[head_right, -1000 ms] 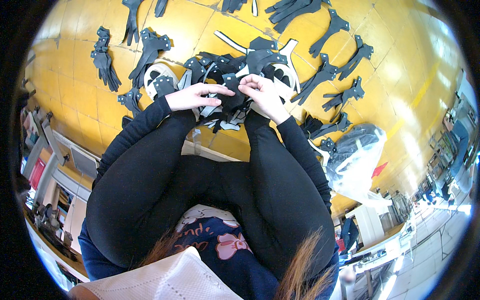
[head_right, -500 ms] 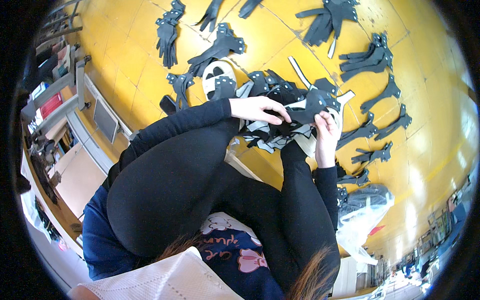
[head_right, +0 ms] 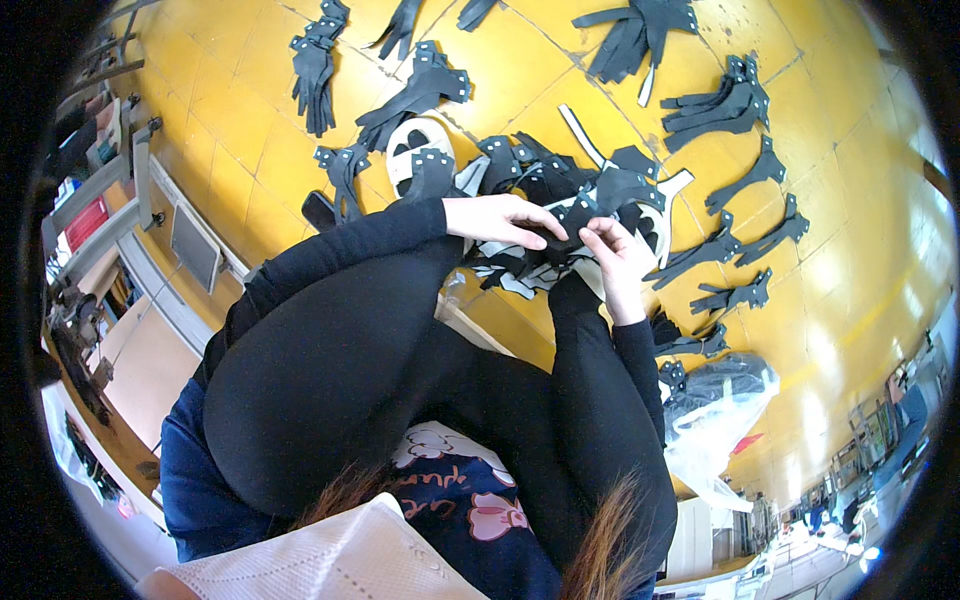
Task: The person sits on the floor and sorts through a large pile of black and white plastic components. They pick up individual pieces, separate them, and place them into smaller piles on the yellow floor.
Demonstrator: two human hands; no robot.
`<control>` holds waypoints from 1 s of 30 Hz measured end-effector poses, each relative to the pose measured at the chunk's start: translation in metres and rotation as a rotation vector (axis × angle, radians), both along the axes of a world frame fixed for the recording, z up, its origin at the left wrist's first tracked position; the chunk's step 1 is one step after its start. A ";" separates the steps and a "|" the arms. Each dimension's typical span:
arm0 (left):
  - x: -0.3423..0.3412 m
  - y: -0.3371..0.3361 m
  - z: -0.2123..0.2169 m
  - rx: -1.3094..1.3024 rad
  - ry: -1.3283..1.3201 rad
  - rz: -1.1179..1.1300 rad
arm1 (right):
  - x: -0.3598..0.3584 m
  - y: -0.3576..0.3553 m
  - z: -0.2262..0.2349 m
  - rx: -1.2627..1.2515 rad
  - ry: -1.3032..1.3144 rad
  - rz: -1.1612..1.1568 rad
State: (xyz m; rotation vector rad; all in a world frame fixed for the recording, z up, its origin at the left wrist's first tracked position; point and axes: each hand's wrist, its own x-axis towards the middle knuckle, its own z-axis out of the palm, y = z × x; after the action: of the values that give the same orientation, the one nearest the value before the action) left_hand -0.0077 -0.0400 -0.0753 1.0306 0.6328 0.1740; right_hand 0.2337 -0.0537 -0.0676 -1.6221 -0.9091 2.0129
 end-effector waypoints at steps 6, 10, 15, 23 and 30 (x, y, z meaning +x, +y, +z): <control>0.002 0.003 -0.003 -0.020 -0.040 0.004 | -0.001 0.000 0.004 0.010 0.015 -0.035; 0.002 -0.001 -0.007 -0.083 -0.035 0.045 | -0.002 -0.001 0.002 -0.012 0.006 -0.020; 0.001 -0.005 -0.013 -0.103 0.014 0.051 | -0.002 0.000 0.002 -0.029 0.023 -0.014; 0.001 0.009 0.009 -0.153 0.010 0.030 | 0.007 -0.003 -0.004 0.061 0.032 -0.161; 0.003 0.010 0.005 -0.142 0.029 0.023 | 0.021 -0.002 -0.017 0.070 0.005 -0.206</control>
State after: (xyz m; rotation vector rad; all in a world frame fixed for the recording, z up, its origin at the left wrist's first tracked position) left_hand -0.0044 -0.0302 -0.0705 0.8911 0.6741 0.1321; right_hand 0.2544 -0.0554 -0.0843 -1.6015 -0.7674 1.8255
